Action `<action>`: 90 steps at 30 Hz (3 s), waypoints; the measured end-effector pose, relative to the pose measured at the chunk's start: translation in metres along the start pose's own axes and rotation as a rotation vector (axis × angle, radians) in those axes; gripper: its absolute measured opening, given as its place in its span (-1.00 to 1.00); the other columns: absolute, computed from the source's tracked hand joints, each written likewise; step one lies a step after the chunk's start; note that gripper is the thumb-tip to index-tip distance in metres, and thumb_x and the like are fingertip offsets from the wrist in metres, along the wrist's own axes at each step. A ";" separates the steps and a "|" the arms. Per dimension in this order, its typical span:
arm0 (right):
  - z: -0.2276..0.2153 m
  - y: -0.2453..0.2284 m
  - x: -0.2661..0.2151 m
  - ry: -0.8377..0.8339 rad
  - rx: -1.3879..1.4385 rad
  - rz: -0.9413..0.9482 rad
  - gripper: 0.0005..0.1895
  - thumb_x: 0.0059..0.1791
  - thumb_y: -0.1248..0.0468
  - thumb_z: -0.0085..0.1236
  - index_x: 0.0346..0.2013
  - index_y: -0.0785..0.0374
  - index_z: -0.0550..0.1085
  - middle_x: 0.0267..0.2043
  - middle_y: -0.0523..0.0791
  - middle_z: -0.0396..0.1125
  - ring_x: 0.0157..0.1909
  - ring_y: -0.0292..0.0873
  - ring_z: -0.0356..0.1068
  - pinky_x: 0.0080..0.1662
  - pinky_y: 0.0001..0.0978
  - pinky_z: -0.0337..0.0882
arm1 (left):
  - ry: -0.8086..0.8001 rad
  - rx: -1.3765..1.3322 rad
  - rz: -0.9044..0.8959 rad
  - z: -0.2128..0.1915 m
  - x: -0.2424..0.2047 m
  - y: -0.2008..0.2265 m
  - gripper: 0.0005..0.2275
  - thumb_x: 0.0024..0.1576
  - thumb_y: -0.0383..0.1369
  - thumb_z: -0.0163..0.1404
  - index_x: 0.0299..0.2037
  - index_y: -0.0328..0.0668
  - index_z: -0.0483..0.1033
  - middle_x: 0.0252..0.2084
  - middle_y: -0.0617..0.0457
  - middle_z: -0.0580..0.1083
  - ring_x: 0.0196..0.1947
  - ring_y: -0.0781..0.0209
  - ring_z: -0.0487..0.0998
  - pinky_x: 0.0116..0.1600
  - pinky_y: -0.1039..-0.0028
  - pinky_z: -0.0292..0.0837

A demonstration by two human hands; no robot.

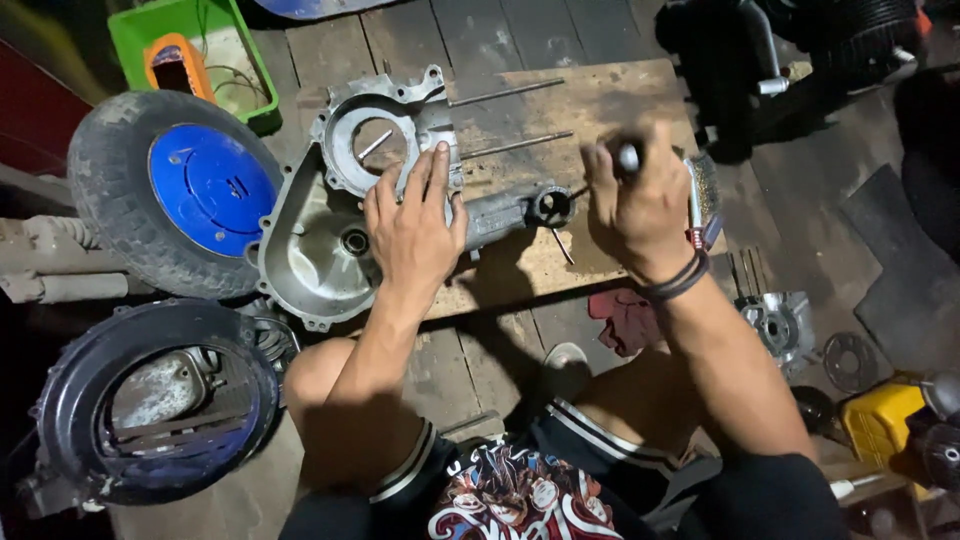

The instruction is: The person cleans the inside of a metal engine casing using a small metal tool. They scrape the interior surfaces and then use a hammer to tap the tool inside the casing to dislodge debris.

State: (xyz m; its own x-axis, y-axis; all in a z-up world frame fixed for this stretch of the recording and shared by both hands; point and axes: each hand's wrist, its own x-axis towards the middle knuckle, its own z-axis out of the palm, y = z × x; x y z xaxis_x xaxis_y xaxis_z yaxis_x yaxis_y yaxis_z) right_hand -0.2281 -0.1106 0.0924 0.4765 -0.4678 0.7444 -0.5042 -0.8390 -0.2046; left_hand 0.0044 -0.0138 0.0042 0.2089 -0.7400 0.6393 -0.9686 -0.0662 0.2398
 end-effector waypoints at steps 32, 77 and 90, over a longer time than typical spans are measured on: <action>-0.046 0.022 -0.090 0.465 0.614 0.861 -0.75 0.21 0.08 0.06 -0.14 0.18 0.31 -0.27 0.00 0.33 -0.20 -0.08 0.47 -0.05 -0.07 0.58 | -0.013 0.013 0.014 -0.005 -0.003 0.002 -0.52 0.08 -0.23 0.10 0.26 0.03 0.51 0.11 0.06 0.53 0.17 -0.08 0.43 0.20 0.10 0.26; -0.058 -0.028 -0.116 0.179 0.423 0.901 -0.64 0.11 0.28 0.13 -0.59 0.24 0.44 -0.80 -0.03 0.27 -0.68 -0.25 0.29 -0.56 -0.48 0.24 | 0.069 0.069 0.087 -0.016 -0.013 0.006 -0.51 0.03 -0.21 0.14 0.24 0.03 0.55 0.10 0.09 0.54 0.10 -0.05 0.50 0.18 0.15 0.29; -0.079 -0.032 -0.080 -0.022 0.246 0.766 -0.91 -0.01 0.23 0.28 -0.40 0.11 0.62 -0.68 -0.08 0.33 -0.59 -0.22 0.26 -0.41 -0.38 0.27 | 0.017 0.044 0.051 -0.013 -0.018 0.006 -0.52 0.08 -0.21 0.11 0.27 0.06 0.53 0.11 0.05 0.54 0.15 -0.07 0.46 0.20 0.13 0.24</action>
State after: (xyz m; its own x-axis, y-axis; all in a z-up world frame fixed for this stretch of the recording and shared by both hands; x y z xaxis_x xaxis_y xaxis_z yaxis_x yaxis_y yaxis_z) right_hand -0.3071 -0.0239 0.0893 0.0781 -0.9413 0.3283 -0.5246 -0.3189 -0.7894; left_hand -0.0038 0.0083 0.0036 0.1607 -0.7319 0.6621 -0.9830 -0.0584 0.1740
